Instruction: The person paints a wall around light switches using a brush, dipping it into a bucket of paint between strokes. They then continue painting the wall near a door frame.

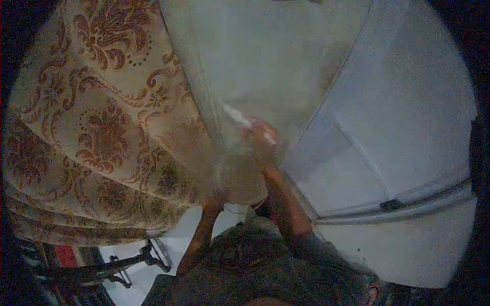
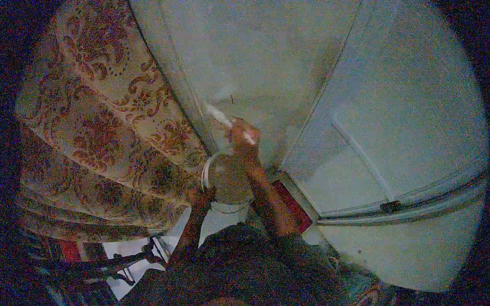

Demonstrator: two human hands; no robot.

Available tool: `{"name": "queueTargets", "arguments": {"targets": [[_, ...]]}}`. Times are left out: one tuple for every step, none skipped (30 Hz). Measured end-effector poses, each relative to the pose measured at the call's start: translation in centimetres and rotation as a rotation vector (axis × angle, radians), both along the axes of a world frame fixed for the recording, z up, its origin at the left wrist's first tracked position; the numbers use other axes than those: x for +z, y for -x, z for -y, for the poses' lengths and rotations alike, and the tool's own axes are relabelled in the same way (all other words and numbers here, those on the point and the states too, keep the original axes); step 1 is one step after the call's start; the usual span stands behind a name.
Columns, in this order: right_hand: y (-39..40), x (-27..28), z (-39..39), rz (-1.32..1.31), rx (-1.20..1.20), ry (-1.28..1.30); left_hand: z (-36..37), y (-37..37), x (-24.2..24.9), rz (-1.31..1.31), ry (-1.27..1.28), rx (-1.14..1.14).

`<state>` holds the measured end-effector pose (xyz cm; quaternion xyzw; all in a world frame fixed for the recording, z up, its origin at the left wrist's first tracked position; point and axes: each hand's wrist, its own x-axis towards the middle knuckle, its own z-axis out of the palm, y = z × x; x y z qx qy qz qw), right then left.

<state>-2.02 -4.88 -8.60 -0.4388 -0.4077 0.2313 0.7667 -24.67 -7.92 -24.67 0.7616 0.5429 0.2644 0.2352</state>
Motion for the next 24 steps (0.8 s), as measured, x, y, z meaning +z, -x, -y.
{"name": "queueTargets", "arguments": {"targets": [[0.0, -0.3, 0.0, -0.171, -0.046, -0.068, 0.3, 0.2, 0.1, 0.131, -0.129, -0.079], [-0.4, 0.7, 0.4, -0.172, -0.046, -0.064, 0.7, 0.3, 0.4, 0.261, -0.255, -0.158], [-1.1, 2.5, 1.0, -0.277, -0.153, -0.065, 1.0, 0.5, 0.1, 0.259, -0.250, -0.156], [-1.7, 3.6, 1.2, -0.383, -0.263, -0.067, 1.2, 0.7, -0.1, 0.257, -0.173, -0.175], [-2.1, 3.0, 0.7, -0.384, -0.267, -0.065, 1.2, 0.8, -0.5, 0.255, -0.099, -0.195], [-2.4, 2.1, -0.3, -0.307, -0.264, -0.086, 1.0, 0.9, -1.1, 0.256, -0.027, -0.212], [-2.7, 1.2, -0.8, -0.230, -0.261, -0.110, 0.8, 1.0, -1.6, 0.257, 0.041, -0.230], [-2.3, 1.5, -0.5, -0.229, -0.264, -0.115, 0.7, 1.0, -2.1, 0.256, 0.109, -0.251], [-1.6, 1.7, -0.1, -0.130, -0.138, -0.071, 0.6, 1.0, -2.7, 0.258, 0.104, -0.253], [-1.1, 2.0, 0.4, -0.031, -0.012, -0.025, 0.6, 1.0, -3.3, 0.099, 0.017, -0.252], [-0.7, 2.4, 0.9, -0.032, -0.012, -0.028, 0.6, 1.2, -3.7, -0.064, -0.068, -0.249], [-0.3, 3.0, 1.5, 0.015, -0.029, -0.103, 0.8, 0.8, -2.1, -0.066, -0.071, -0.250], [-0.1, 3.5, 1.8, 0.065, -0.046, -0.179, 1.0, 0.3, -0.4, -0.193, -0.023, -0.190], [-0.3, 3.6, 1.9, 0.064, -0.047, -0.179, 1.2, 0.0, 0.8, -0.321, 0.027, -0.128], [-0.7, 3.7, 2.0, 0.020, -0.082, -0.155, 1.1, -0.1, 0.5, -0.320, 0.026, -0.126], [-1.0, 3.8, 2.0, -0.026, -0.117, -0.129, 1.0, -0.2, 0.1, -0.188, 0.123, -0.103], [-1.3, 3.8, 1.9, -0.025, -0.118, -0.123, 1.1, -0.3, -0.2, -0.054, 0.223, -0.080], [-1.5, 4.2, 1.2, 0.289, -0.204, -0.137, 1.2, -0.3, 1.5, -0.052, 0.227, -0.080], [-1.8, 4.2, 1.0, 0.604, -0.287, -0.150, 1.5, -0.1, 3.2, -0.154, 0.152, -0.222], [-1.9, 3.7, 1.0, 0.607, -0.288, -0.147, 1.7, 0.0, 4.4, -0.257, 0.075, -0.368], [-2.2, 2.9, 0.9, 0.767, -0.251, -0.113, 1.6, 0.3, 2.3, -0.255, 0.075, -0.368], [-2.5, 2.1, 0.8, 0.926, -0.212, -0.084, 1.4, 0.5, -1.2, -0.103, 0.035, -0.302], [-2.4, 2.1, 1.2, 0.929, -0.212, -0.087, 1.3, 0.5, -3.2, 0.050, -0.002, -0.239], [-2.3, 2.4, 2.0, 0.934, -0.256, -0.032, 1.5, 0.1, -0.8, 0.054, -0.004, -0.237]]}}
